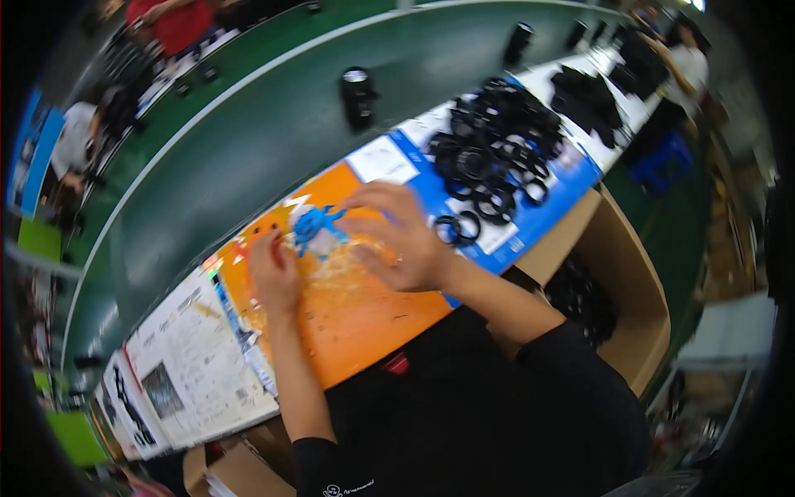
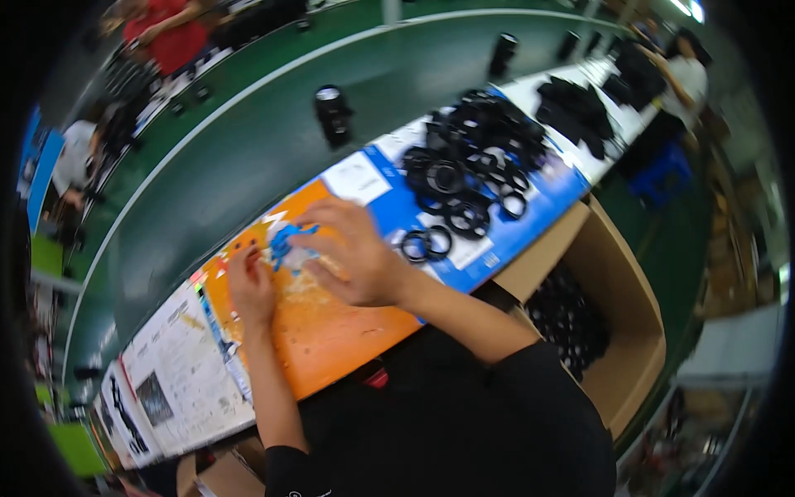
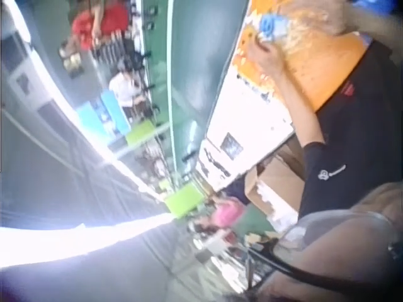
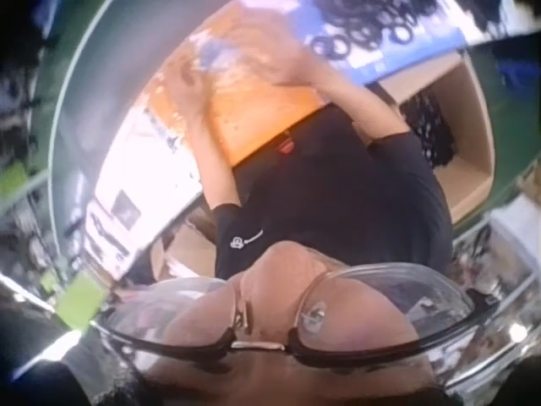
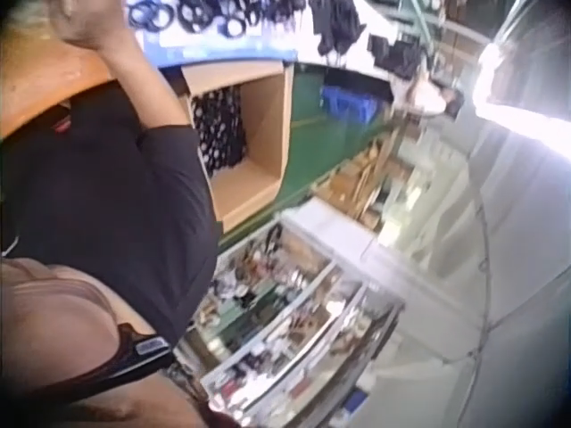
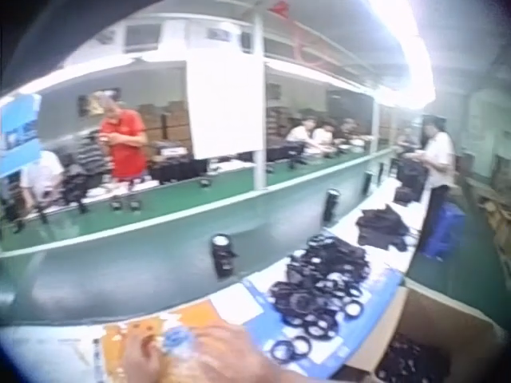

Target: The person assembles electronic components and rubber rings into a black plastic casing by hand, taking the components from a cardboard box with foam packaging.

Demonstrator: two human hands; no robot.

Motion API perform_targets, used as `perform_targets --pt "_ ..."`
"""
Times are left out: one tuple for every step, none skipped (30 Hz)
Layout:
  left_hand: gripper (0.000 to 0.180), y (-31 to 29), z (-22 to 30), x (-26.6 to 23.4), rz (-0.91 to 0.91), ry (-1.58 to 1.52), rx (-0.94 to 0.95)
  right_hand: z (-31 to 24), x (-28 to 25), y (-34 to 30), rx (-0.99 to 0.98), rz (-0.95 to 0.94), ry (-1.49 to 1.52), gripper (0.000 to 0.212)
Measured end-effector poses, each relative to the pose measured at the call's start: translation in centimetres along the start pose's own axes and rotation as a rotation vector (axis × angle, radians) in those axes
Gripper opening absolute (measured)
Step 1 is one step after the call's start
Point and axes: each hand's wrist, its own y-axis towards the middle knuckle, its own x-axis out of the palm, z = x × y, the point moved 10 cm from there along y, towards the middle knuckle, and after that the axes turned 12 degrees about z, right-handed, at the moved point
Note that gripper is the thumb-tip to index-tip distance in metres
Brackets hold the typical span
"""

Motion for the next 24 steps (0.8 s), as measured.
perform_targets --pt "0.023 0.2 -0.1 0.0 0.001 0.014 0.040 0.4 -6.1 0.1 -0.020 0.064 -0.126 0.037" --pt "0.021 0.3 0.1 0.6 -0.005 0.018 0.088 1.1 -12.7 -0.3 -0.096 0.192 -0.309 0.044" --pt "0.019 0.5 0.2 0.8 -0.010 0.021 0.085 4.1 -19.4 -3.4 0.179 0.469 -0.304 0.037" --pt "0.018 0.5 0.3 0.7 -0.011 0.032 0.081 4.4 -25.7 -5.8 0.149 0.660 -0.535 0.030" --pt "0.018 0.4 0.7 0.8 -0.046 0.004 0.094 7.9 -31.7 -10.7 0.554 0.932 -0.365 0.033" --pt "0.017 0.7 0.9 1.1 -0.043 -0.009 0.082 10.2 -38.2 -16.1 0.578 1.056 -0.451 0.033" --pt "0.016 0.7 1.0 1.1 -0.036 -0.006 0.072 12.5 -44.1 -23.7 0.603 1.180 -0.521 0.033" --pt "0.016 0.4 1.1 1.7 -0.057 -0.022 0.085 13.5 -47.9 -30.0 0.746 0.914 -0.925 0.040" --pt "0.017 0.1 1.0 1.9 -0.057 -0.007 0.073 14.8 -50.0 -35.6 0.877 0.602 -1.295 0.049" --pt "0.017 0.0 0.8 2.1 -0.049 0.017 0.058 16.1 -49.9 -42.2 1.195 0.442 -1.339 0.064" --pt "0.017 0.0 0.9 2.0 -0.055 0.021 0.065 15.9 -48.7 -48.8 1.509 0.258 -1.349 0.082" --pt "0.017 -0.2 1.8 2.5 -0.091 0.089 0.148 15.5 -46.9 -54.0 1.704 0.072 -1.242 0.101" --pt "0.016 -0.4 2.7 3.0 -0.124 0.161 0.229 15.5 -45.3 -57.9 1.881 -0.125 -1.114 0.120" --pt "0.016 -0.4 2.9 3.2 -0.127 0.170 0.232 16.3 -45.3 -58.4 1.885 -0.131 -1.104 0.120" --pt "0.015 -0.6 4.0 3.1 -0.121 0.211 0.322 17.7 -44.3 -58.7 1.878 -0.258 -1.034 0.130" --pt "0.015 -1.0 5.0 3.0 -0.114 0.255 0.410 19.2 -43.1 -58.9 1.863 -0.387 -0.961 0.141" --pt "0.015 -1.3 5.2 2.7 -0.116 0.274 0.405 20.5 -42.9 -58.8 1.859 -0.404 -0.947 0.141" --pt "0.014 -1.6 6.7 2.7 -0.136 0.287 0.441 22.2 -42.3 -57.0 1.765 -0.461 -0.943 0.143" --pt "0.013 -2.0 8.3 2.8 -0.154 0.299 0.475 23.9 -41.5 -55.1 1.668 -0.514 -0.939 0.146" --pt "0.016 -2.7 9.3 3.2 -0.177 0.292 0.421 25.8 -41.2 -54.1 1.614 -0.474 -0.942 0.147" --pt "0.016 -3.8 11.0 3.2 -0.172 0.323 0.412 27.8 -40.8 -53.8 1.596 -0.512 -0.975 0.141" --pt "0.019 -5.1 12.3 3.4 -0.197 0.262 0.324 30.0 -40.6 -54.3 1.616 -0.512 -0.971 0.136" --pt "0.022 -6.3 13.2 3.9 -0.216 0.197 0.233 32.3 -40.4 -55.5 1.634 -0.512 -0.971 0.130" --pt "0.027 -8.0 13.8 4.3 -0.247 0.226 0.214 34.1 -38.5 -53.6 1.589 -0.551 -0.951 0.130"
